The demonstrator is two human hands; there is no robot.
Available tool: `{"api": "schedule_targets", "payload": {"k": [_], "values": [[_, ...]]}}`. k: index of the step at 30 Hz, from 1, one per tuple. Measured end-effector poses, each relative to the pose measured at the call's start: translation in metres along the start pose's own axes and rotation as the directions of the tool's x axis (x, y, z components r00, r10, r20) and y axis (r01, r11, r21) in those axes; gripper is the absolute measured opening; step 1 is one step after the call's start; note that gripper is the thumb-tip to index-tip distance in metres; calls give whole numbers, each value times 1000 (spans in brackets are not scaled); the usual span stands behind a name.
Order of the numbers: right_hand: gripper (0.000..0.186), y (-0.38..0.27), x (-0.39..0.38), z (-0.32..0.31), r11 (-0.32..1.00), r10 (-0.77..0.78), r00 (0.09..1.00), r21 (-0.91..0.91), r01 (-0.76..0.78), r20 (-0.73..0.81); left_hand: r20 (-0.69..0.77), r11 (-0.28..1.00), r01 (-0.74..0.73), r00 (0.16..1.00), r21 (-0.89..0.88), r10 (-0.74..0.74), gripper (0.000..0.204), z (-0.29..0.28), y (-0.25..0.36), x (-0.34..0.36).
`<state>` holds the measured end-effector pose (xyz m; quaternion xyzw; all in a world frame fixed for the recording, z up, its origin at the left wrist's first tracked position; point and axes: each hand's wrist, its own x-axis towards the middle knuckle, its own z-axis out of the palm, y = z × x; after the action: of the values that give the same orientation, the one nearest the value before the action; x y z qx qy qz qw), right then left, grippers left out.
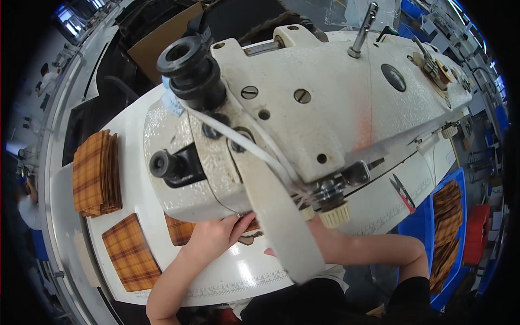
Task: Sewing pieces of plaid fabric together using an industrial sewing machine.
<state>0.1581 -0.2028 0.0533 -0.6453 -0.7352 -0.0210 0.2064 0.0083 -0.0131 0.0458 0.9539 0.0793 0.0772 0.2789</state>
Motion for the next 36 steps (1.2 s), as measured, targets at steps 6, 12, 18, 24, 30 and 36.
{"api": "schedule_targets", "payload": {"k": [6, 12, 18, 24, 30, 36], "values": [[63, 6, 2, -2, 998, 24, 1000, -50, -24, -15, 147, 996, -26, 989, 87, 13, 40, 11, -27, -1], [64, 8, 2, 1, 998, 26, 998, -51, -28, -49, 176, 978, 10, 983, 209, -47, 41, 11, -26, -3], [59, 8, 5, -1, 999, 30, 989, -25, -34, -145, 141, 980, -8, 990, 198, -20, 42, 11, -27, -6], [37, 20, 10, 3, 994, -92, 988, -66, 85, -121, -62, 982, -131, 988, 135, 140, 34, 1, -11, 8], [27, 28, 3, 9, 991, -135, 975, -36, 131, -179, 93, 982, -188, 978, 34, 184, 36, 1, 2, -5], [23, 36, 13, 4, 998, -46, 983, 24, 51, -177, 5, 985, -172, 985, 8, 172, 40, -4, -10, 0]]}}
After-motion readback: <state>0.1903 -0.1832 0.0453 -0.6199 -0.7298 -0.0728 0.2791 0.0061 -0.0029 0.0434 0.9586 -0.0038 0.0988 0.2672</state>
